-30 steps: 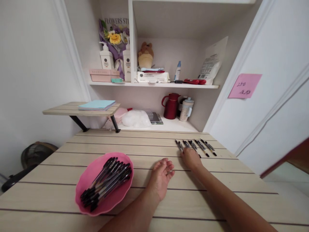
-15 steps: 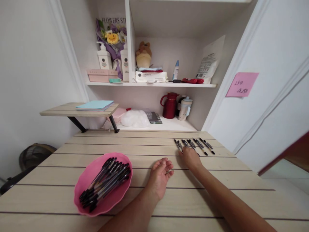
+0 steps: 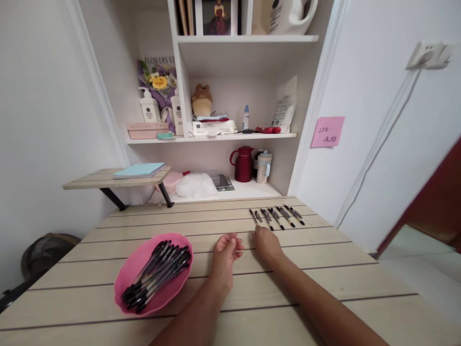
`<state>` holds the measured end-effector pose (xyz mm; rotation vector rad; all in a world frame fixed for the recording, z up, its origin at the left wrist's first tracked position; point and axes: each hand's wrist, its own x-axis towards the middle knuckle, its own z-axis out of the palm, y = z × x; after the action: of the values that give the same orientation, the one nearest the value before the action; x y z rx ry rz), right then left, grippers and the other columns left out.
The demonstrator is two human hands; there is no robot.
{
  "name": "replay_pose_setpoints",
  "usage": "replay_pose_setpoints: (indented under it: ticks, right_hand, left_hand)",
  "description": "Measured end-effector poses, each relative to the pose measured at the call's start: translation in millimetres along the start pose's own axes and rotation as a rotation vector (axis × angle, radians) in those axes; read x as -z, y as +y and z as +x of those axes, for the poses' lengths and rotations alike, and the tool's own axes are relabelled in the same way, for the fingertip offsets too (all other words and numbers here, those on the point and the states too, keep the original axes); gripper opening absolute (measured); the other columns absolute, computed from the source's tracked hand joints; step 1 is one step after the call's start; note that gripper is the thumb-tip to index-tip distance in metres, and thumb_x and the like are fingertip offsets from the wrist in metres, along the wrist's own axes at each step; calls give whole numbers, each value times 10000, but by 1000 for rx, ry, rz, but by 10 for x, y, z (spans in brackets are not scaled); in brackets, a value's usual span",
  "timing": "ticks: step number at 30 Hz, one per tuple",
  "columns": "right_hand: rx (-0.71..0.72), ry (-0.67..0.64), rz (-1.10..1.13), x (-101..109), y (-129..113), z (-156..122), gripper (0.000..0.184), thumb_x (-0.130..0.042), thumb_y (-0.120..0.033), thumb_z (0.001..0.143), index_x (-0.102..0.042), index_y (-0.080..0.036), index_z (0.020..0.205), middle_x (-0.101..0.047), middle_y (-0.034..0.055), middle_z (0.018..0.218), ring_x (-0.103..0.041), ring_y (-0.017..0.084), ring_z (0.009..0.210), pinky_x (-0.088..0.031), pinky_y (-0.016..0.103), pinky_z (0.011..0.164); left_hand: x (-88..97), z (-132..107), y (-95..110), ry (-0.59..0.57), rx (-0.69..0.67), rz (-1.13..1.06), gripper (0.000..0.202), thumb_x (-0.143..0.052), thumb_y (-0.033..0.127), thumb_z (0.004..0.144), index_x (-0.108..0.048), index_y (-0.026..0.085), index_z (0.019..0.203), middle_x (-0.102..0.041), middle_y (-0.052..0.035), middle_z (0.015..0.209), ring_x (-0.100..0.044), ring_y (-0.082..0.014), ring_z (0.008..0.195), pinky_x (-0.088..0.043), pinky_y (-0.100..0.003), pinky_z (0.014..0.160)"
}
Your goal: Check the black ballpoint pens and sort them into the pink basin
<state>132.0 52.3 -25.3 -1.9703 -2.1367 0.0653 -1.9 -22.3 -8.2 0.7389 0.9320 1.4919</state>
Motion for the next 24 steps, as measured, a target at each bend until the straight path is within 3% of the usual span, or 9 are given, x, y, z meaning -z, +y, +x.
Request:
replay_pose_setpoints:
  ticks: [3,6,9,13,19,24]
  right_hand:
    - [-86,24,5,15,49,140,309,-329,-231,875,-520,-67,1055,-630,193,957,-617,219,875,-419,295,727]
    - [-127,18,5,23,77,240,306,-374,-239,857,-539,-57,1039,-632,207,958,-617,233,894,-432,305,737]
    - [-134,-2,3,23,80,290,265,-408,-150,816,-571,-64,1007,-637,208,958,-623,225,894,-441,298,738]
    - [-135,-15,1,20,75,321,282,-428,-78,772,-581,-79,1009,-641,201,966,-624,217,901,-448,290,738]
    - [-121,-3,-6,-2,74,334,273,-403,-58,775,-587,-91,974,-641,183,979,-620,221,906,-449,286,731]
    - [-89,10,-6,8,84,328,264,-384,-62,794,-575,-67,976,-628,201,988,-612,224,916,-436,289,749]
  left_hand:
    - [-51,-118,255,-16,-13,102,226,-620,281,661,-577,174,855,-622,-31,762,-574,-129,636,-420,-242,597]
    - [8,-256,621,-70,-99,309,191,-594,260,669,-589,191,846,-629,-25,763,-584,-152,686,-438,-250,627]
    - [234,-375,985,-50,-240,577,194,-569,301,695,-588,202,861,-637,-30,820,-592,-184,803,-448,-270,733]
    - [723,-448,1296,14,-369,922,245,-500,350,762,-576,192,933,-642,-42,913,-581,-197,881,-442,-288,791]
    - [1425,-443,1435,18,-451,1434,273,-434,376,793,-601,196,913,-639,-54,948,-579,-201,898,-438,-310,816]
    - [1782,-422,1356,24,-386,1672,355,-445,410,777,-593,192,1015,-609,-87,1073,-547,-232,1005,-397,-349,899]
